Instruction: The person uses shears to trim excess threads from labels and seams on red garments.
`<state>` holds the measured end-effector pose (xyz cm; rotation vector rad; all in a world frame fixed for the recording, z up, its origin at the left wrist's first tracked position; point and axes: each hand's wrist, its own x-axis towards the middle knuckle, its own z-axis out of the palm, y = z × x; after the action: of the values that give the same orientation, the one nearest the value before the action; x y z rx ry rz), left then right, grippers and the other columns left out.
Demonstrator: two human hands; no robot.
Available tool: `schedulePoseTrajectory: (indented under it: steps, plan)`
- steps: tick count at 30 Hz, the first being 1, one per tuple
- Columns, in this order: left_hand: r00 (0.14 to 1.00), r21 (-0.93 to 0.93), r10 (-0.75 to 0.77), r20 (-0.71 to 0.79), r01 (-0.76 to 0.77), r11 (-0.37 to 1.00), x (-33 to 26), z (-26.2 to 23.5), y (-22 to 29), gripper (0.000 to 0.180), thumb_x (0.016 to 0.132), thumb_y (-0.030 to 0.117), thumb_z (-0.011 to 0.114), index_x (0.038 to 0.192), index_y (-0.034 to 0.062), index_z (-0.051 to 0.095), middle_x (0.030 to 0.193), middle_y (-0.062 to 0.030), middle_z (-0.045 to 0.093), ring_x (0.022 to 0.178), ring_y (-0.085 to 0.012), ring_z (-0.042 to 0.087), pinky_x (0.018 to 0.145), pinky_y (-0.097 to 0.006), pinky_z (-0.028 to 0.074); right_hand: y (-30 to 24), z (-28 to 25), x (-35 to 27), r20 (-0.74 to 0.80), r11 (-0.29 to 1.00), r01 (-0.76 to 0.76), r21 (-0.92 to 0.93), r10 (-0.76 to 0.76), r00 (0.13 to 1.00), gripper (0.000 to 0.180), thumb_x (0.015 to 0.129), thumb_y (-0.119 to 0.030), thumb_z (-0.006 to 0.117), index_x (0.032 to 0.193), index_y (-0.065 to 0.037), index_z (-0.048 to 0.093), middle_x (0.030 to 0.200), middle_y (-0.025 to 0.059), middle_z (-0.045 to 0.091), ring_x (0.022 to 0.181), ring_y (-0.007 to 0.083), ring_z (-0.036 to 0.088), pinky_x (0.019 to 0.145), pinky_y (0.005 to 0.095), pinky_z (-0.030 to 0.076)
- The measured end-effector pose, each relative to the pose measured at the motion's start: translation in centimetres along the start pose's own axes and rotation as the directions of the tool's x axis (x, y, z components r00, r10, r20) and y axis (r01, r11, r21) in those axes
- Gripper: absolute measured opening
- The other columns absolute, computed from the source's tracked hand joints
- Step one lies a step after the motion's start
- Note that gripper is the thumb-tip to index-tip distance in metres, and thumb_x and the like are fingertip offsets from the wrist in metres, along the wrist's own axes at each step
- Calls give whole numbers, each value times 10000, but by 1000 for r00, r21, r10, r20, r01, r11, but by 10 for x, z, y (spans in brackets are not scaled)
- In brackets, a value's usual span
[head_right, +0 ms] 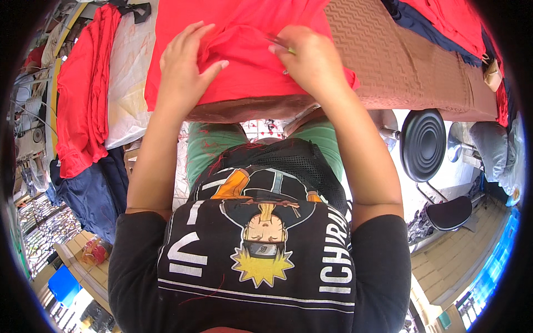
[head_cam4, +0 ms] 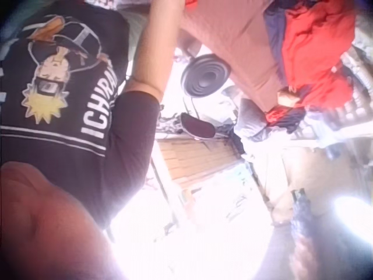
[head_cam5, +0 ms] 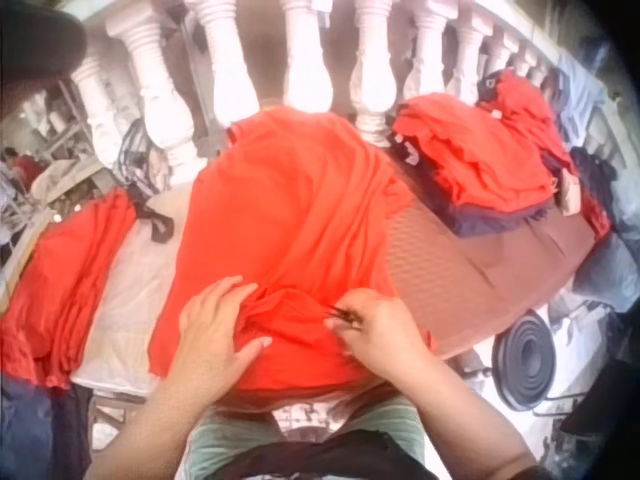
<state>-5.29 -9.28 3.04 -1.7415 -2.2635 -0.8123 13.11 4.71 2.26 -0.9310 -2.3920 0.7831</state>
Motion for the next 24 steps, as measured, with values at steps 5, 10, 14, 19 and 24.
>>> schedulePoseTrajectory:
  steps: [5,10,14,19,24]
  plan:
    - [985,71,-54,-165,66,995,-6,0,-13,476,716,42,683,1177,142,623,1192,-76,597,1153,-260,537,1002,-388,356,16,-109,-15,-626,961,63,271,126,769,138,891,-15,632,1021,-56,653,919,39,674,780,115,653,588,246,596]
    - [987,-181,18,-158,-47,982,-15,-20,20,430,656,-9,640,1056,144,688,1022,-67,646,1012,-259,600,910,-361,415,-9,-114,-38,-344,988,-148,-42,125,931,368,787,-221,780,1090,-46,665,860,41,674,795,116,633,691,244,512]
    - [968,-176,78,-237,-122,977,-13,-16,35,482,611,-16,645,1059,156,685,1045,-59,627,1024,-260,571,929,-378,392,-69,-9,-31,11,967,181,-180,-182,983,455,723,-210,767,1139,-104,616,1035,130,673,854,282,685,705,390,550]
    - [939,-70,-77,-335,56,996,-38,-9,-17,534,591,-39,634,1101,119,617,1082,-70,595,1057,-274,539,969,-406,361,-34,-46,-10,-382,975,208,84,-161,910,456,664,141,633,1041,-111,675,921,87,648,780,200,651,698,275,524]
    - [991,-65,116,-71,-120,991,-76,-23,-43,299,648,-38,657,914,96,670,976,-45,641,987,-255,580,920,-393,402,22,-67,-29,-131,951,17,-308,-60,990,444,667,92,634,1064,-104,678,922,108,633,784,217,642,713,301,504]
